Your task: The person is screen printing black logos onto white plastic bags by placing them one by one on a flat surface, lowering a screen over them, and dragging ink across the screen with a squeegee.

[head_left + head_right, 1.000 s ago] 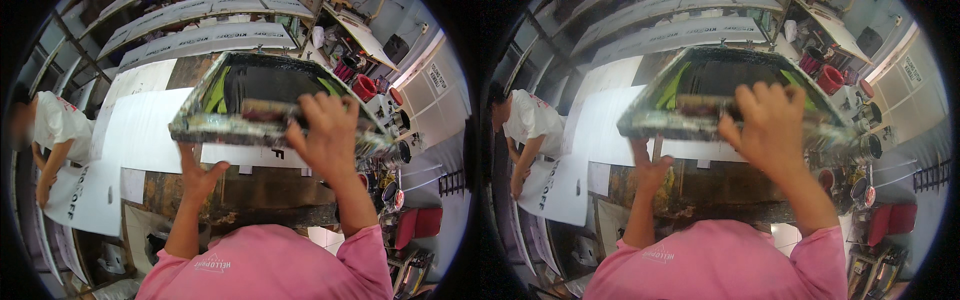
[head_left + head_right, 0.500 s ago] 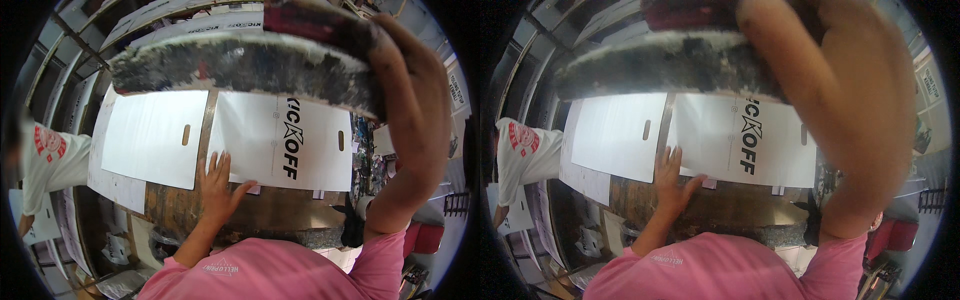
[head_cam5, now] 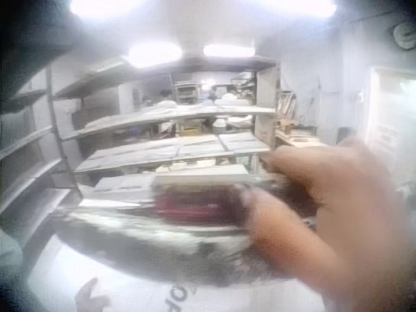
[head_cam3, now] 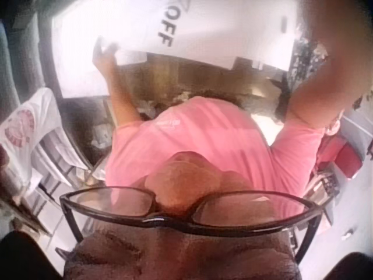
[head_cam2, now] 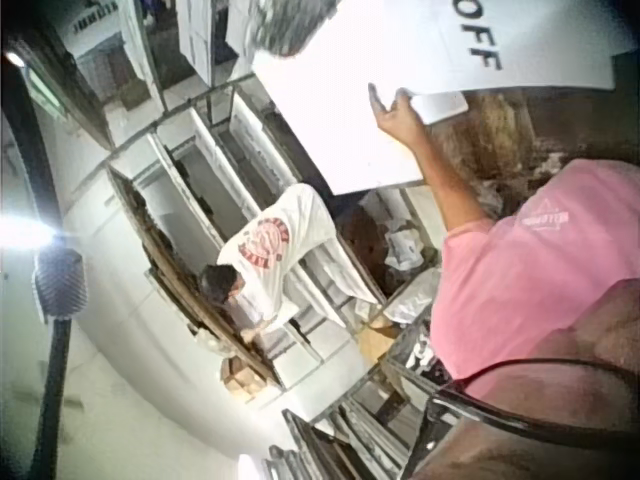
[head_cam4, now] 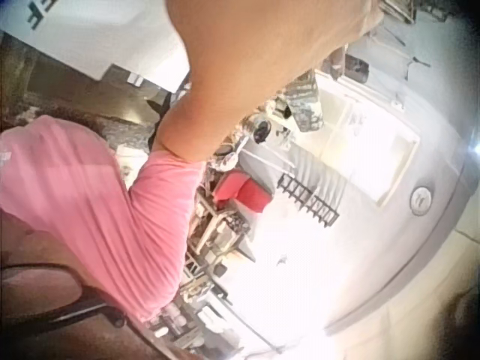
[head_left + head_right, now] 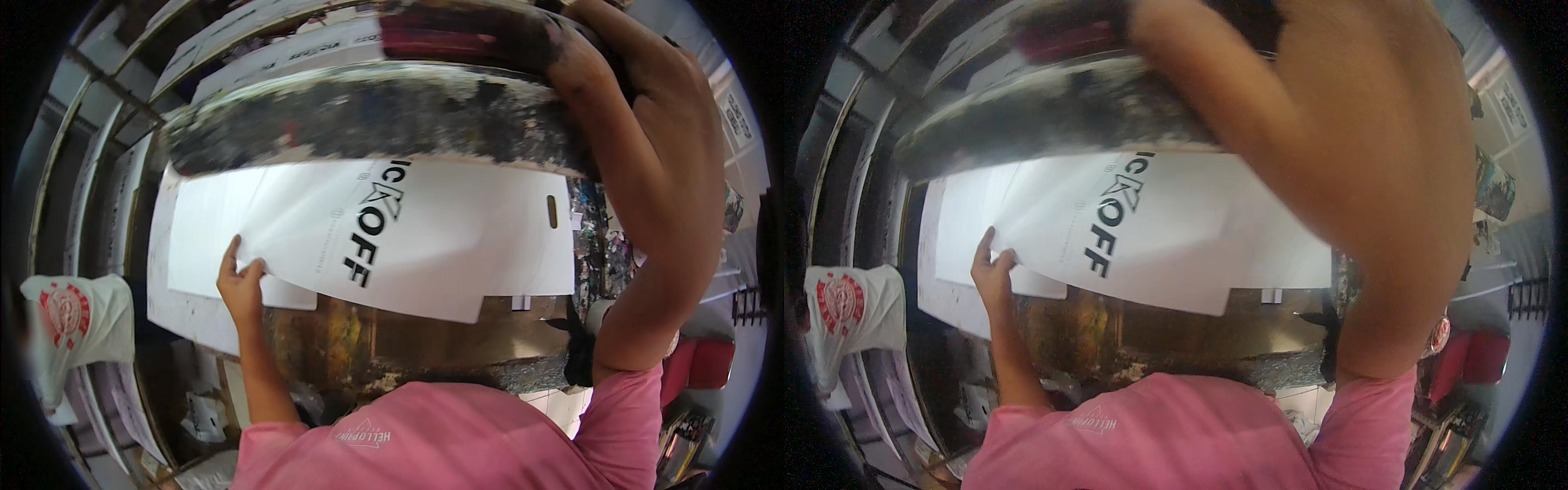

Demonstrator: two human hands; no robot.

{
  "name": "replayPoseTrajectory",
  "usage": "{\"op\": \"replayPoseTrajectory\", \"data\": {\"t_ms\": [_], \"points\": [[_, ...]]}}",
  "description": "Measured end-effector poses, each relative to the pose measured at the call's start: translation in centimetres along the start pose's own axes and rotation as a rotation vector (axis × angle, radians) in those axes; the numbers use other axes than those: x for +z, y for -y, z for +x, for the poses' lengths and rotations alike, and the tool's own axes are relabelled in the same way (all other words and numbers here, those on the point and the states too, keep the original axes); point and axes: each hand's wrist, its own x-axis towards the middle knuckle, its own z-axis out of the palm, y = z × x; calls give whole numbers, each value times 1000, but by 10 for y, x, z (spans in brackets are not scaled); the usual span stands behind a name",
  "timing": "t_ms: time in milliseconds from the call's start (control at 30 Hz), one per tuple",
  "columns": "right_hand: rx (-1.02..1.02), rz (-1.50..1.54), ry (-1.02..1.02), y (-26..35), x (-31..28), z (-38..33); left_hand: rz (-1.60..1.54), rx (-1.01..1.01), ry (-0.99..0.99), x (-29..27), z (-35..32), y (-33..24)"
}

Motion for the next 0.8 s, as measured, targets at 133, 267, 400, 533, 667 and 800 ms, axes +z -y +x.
{"op": "replayPoseTrajectory", "data": {"t_ms": [133,267,400,533,667,800], "points": [[6,-72,-30,20,0,1,207,66,19,-99,76,76],[-79,-103,-126,33,-3,-1,880,-30,-22,-147,136,60],[101,-55,-40,39,0,-25,265,372,107,-66,72,-32],[28,-87,119,60,23,-102,-492,99,612,21,-74,-94],[-16,91,527,65,66,-194,-230,-78,451,51,-145,-70],[62,302,637,81,105,-249,380,213,343,49,-161,-9]]}}
